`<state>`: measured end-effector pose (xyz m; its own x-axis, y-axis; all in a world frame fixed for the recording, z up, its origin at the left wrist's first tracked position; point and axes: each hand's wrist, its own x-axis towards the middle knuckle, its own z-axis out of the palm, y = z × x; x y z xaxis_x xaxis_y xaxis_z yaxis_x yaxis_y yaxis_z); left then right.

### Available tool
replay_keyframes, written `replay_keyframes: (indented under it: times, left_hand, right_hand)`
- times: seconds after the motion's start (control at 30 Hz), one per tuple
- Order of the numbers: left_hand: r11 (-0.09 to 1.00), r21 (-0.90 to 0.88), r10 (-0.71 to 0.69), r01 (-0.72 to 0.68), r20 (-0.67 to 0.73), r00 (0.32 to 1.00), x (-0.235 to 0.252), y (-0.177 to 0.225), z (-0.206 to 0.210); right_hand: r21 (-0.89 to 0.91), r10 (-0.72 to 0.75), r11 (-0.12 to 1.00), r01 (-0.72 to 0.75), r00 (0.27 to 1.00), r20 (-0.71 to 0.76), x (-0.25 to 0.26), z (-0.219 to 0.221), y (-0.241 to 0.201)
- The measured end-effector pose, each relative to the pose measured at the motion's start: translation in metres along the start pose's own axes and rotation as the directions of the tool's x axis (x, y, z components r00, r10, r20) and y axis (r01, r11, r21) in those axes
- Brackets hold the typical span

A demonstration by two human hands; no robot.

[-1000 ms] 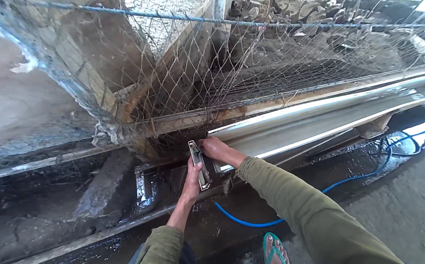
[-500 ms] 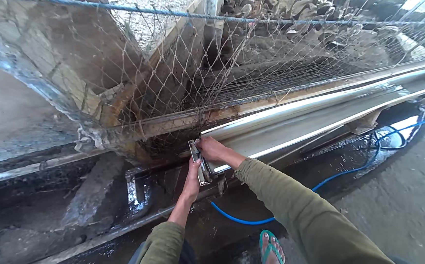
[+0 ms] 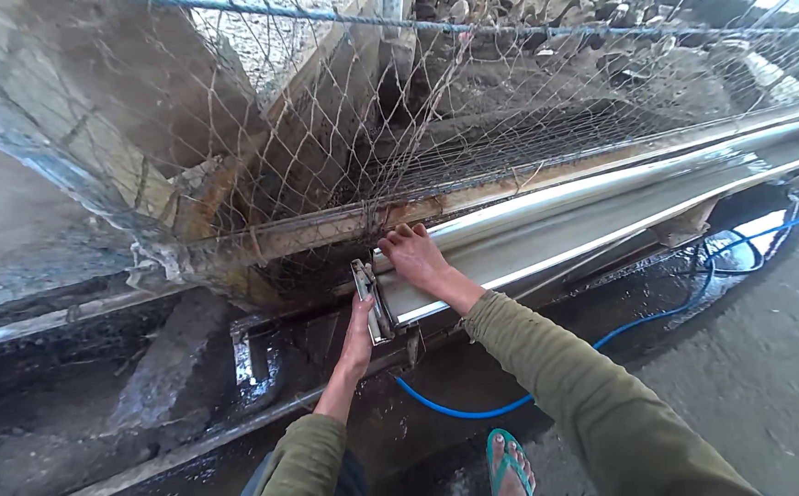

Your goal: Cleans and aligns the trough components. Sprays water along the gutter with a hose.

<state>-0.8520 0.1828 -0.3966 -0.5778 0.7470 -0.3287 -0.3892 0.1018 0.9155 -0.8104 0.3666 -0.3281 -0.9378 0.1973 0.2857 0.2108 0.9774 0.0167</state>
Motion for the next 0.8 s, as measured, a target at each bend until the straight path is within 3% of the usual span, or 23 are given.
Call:
replay_keyframes:
  times: [0.23,0.4,0.8]
  left_hand:
    - [1.0,-0.024,-0.01,0.01,-0.019,1.0,-0.001,0.006,0.001]
    - [1.0,-0.01,-0.006,0.005,-0.03,1.0,0.002,0.006,-0.001]
    - [1.0,0.001,0.018,-0.018,-0.006,1.0,0.009,0.001,0.0]
  right_hand:
    - [0.154,-0.072,0.985,0.078,0.996,-0.043,-0.009,-0.009,0.013]
    - [0.17,-0.082,0.981,0.093,0.994,-0.074,-0.014,-0.01,0.013]
    - [0.203,-0.066,0.977,0.063,0.998,0.004,-0.014,-0.013,0.011]
